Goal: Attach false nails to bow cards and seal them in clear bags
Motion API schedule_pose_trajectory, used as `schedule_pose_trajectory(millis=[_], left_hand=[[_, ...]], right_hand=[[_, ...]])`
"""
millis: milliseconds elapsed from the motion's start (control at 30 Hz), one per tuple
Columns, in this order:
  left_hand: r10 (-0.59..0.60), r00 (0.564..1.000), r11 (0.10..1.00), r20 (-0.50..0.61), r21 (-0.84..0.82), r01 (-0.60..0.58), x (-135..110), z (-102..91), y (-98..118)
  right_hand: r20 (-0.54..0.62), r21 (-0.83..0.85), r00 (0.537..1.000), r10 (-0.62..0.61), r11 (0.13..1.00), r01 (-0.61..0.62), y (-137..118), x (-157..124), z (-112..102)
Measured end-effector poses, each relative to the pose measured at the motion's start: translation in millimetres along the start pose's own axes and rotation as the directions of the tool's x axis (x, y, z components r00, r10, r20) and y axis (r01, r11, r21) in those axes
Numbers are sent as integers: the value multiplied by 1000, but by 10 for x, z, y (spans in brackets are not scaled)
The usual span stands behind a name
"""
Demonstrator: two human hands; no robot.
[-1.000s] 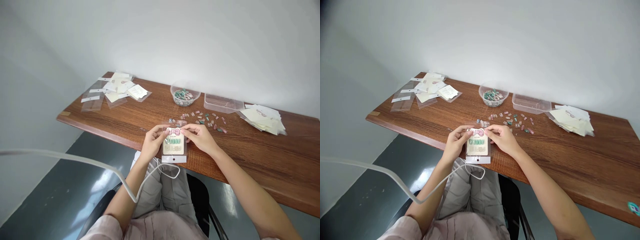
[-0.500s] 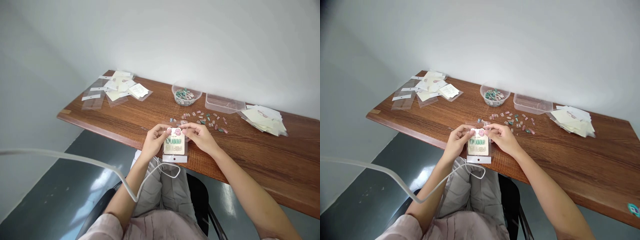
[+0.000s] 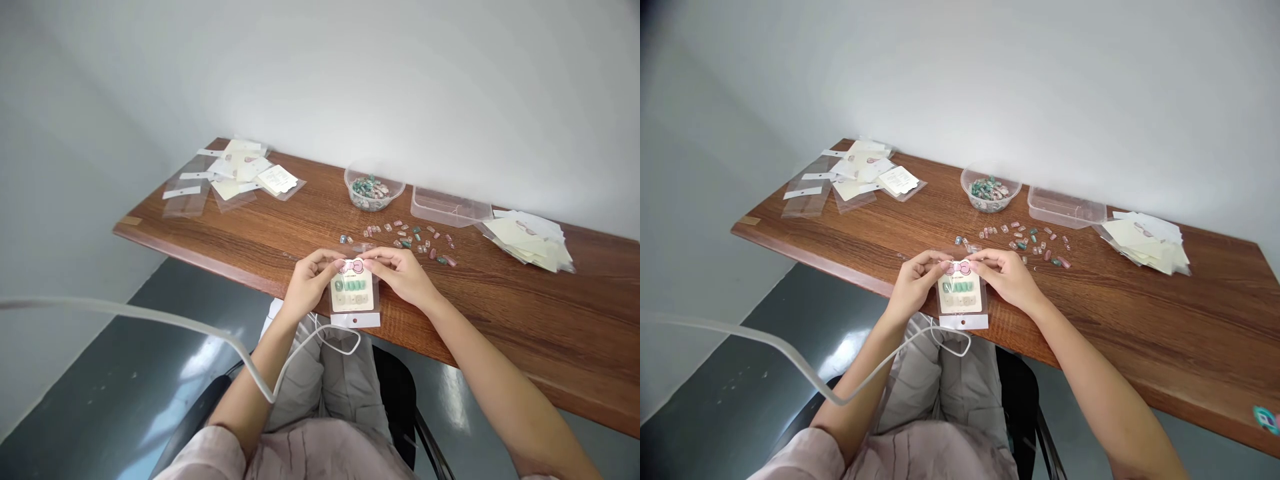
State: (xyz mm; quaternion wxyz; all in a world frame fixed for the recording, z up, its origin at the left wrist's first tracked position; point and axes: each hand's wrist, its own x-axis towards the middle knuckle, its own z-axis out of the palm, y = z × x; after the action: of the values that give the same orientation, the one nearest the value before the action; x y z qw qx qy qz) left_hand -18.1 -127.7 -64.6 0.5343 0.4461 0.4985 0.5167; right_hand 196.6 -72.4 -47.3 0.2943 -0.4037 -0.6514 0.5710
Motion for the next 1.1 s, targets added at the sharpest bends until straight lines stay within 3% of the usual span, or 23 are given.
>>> schedule_pose_trajectory(millis=[400,567,767,967,1100], left_hand=[[13,994,994,108,-105,-1,16,-67,-2],[6,989,997,146,-72,4,8,-97,-4],[74,976,997,204,8,-77,2,-137,3],[54,962,999,269,-15,-52,-6,-159,14],[110,943,994,313,-37,-104,-7,-196,-27]], right_hand=[[59,87,998,-29,996,24,-19,2,-39],[41,67,995,-92,994,89,6,11,-67],[93,90,991,-92,992,84,-4,-6,-90],[100,120,985,-138,985,125,-7,-11,-99],[114,170,984,-137,978,117,5,-21,-104]])
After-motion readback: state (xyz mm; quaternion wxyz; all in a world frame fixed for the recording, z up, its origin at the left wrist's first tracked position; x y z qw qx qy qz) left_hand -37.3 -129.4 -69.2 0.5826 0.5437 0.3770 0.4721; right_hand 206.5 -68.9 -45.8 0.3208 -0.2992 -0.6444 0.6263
